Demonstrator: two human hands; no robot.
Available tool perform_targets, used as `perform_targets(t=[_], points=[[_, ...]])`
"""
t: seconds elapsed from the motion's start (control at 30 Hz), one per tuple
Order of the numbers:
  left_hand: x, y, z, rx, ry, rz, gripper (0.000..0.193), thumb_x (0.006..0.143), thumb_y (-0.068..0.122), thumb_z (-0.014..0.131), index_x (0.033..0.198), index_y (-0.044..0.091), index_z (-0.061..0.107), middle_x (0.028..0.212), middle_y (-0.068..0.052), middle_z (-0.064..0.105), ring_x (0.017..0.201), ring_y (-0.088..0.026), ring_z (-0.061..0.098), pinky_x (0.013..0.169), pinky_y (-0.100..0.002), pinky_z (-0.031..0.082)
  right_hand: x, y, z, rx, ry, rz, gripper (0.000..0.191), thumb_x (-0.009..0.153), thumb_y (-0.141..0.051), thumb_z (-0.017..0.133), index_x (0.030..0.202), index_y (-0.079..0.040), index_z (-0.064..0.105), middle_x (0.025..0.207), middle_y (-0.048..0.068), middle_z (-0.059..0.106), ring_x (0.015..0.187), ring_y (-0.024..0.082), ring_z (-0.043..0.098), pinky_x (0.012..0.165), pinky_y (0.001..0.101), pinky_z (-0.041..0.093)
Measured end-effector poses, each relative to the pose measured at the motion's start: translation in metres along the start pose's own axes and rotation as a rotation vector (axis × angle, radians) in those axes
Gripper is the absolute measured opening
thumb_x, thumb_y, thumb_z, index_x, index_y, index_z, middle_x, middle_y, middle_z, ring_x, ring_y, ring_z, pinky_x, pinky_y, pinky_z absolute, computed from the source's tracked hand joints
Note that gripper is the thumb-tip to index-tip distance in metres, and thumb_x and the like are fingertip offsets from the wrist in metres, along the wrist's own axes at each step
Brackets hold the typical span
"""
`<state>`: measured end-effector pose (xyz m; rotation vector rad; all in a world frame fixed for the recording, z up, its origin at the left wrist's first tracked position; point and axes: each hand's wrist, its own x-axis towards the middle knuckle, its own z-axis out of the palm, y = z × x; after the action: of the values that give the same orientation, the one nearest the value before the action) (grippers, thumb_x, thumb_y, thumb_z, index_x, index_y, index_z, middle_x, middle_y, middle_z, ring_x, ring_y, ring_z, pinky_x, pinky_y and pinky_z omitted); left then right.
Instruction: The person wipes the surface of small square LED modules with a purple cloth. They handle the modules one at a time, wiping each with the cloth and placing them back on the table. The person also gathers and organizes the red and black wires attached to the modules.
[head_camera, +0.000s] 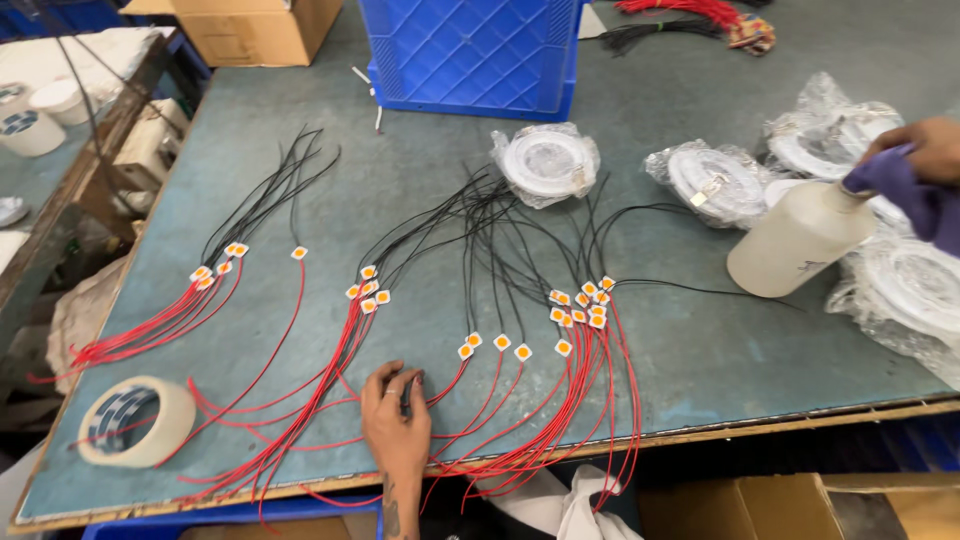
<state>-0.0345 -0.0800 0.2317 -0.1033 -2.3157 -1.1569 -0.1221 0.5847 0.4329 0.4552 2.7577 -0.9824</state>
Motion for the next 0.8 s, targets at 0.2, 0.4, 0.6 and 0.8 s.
perform_targets(t=[0.2,0.4,0.6,0.8], points=[[0.0,0.001,0.003,0.13,0.03,0.125,0.014,0.086,0.009,0.07,0.1,0.008,0.073,0.112,-0.007,0.069,0.105,-0.028,0.063,0.091,-0.043,0.045,-0.022,-0.022,0.013,-0.023,-0.048,-0.511,0.037,0.08,-0.017,0.074,0.114,-0.004,0.067,0.106,0.016,0.068,0.096,0.023,0.063,0.084,0.0368,0.052],[0.002,0.012,0.003,0.24,-0.013,0.233,0.013,0.086,0.013,0.071,0.097,0.009,0.073,0.106,-0.003,0.069,0.1,-0.025,0.062,0.094,-0.044,0.039,-0.044,-0.064,0.093,0.454,-0.33,-1.123,0.036,0.075,-0.021,0.078,0.107,-0.009,0.067,0.107,0.012,0.066,0.101,0.02,0.061,0.089,0.0323,0.05],[0.0,0.027,0.006,0.335,-0.137,0.215,0.013,0.084,0.019,0.073,0.09,0.008,0.073,0.1,-0.005,0.067,0.099,-0.026,0.061,0.094,-0.049,0.038,0.005,-0.111,0.259,1.032,-0.586,-0.792,0.028,0.081,-0.013,0.082,0.095,-0.004,0.061,0.11,0.013,0.06,0.072,0.011,0.056,0.055,0.0238,0.046],[0.0,0.032,0.01,0.409,-0.219,0.136,0.015,0.078,0.017,0.074,0.09,0.008,0.074,0.097,-0.007,0.067,0.098,-0.028,0.061,0.094,-0.049,0.038,0.024,-0.138,0.347,1.39,-1.284,-0.712,0.017,0.094,0.008,0.065,0.088,-0.001,0.053,0.087,0.004,0.046,0.047,0.006,0.044,0.04,0.0206,0.036]])
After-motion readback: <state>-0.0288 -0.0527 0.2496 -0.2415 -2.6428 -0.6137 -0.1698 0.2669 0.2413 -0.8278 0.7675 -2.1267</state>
